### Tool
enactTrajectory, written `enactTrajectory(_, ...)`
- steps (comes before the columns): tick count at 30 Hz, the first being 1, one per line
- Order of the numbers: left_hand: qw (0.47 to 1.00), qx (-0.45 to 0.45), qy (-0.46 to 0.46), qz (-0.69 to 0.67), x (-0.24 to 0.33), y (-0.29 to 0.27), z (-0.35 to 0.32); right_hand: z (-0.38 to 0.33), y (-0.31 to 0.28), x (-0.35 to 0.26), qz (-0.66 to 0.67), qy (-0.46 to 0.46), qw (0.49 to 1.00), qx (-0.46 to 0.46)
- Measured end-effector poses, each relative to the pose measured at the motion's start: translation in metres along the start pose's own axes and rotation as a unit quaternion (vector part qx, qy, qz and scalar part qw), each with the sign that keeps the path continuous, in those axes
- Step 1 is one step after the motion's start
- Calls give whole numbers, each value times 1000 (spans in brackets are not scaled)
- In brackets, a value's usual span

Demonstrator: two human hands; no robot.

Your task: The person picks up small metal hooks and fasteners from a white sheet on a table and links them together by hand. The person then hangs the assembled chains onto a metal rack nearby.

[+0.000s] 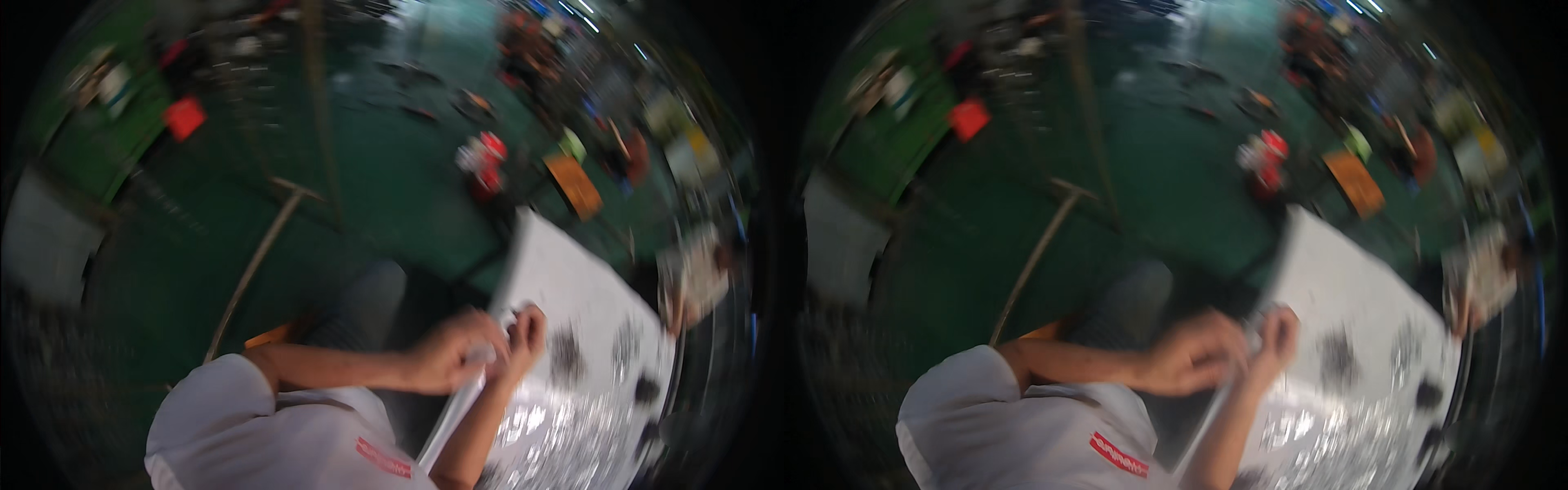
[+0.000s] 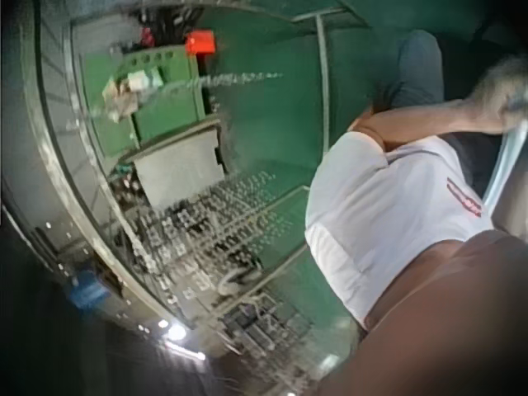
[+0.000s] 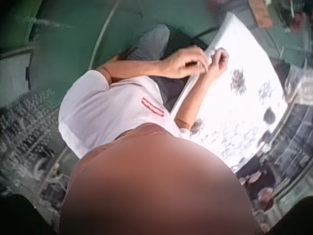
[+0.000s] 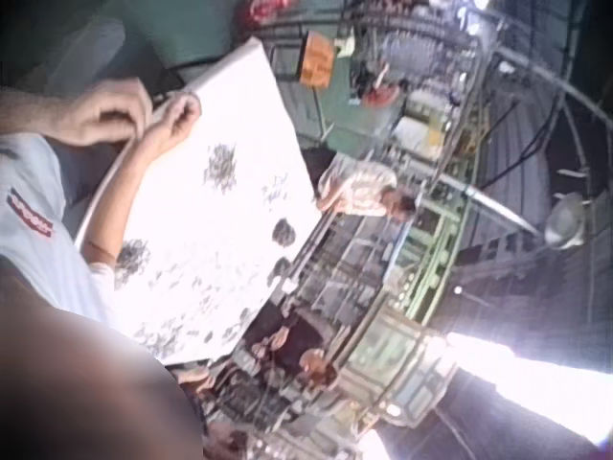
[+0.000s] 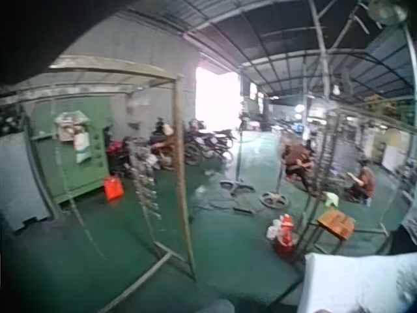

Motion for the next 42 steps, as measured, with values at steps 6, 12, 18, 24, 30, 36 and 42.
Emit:
enactTrajectory(6,884,-262,167,-348,32,-3,1,62,65,-48,-19,-108,988,-112)
enactTrajectory(12,916,-218,162,-296,15,-64,-22,97,143,-90,16,-159,958,-239)
enactTrajectory(18,940,-158,164,-256,20,-115,-47,119,229,-117,48,-157,917,-363)
enactTrajectory(24,957,-110,157,-216,39,-144,-86,129,330,-139,89,-153,861,-477)
enactTrajectory(30,970,-65,143,-187,53,-160,-118,113,447,-149,101,-95,845,-517)
enactTrajectory(36,978,-24,126,-163,60,-167,-136,71,567,-178,88,-88,780,-613)
enactTrajectory(42,982,-2,105,-154,67,-171,-153,27,671,-210,80,-98,711,-691)
Point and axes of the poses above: each hand's wrist, its own z-axis towards the middle knuckle, its own y-axis out of the palm, x = y × z, the point moved 1 cm from there along z, towards the middle knuckle, and after that the axes turned 14 degrees about -x, right-handed, at the moved point
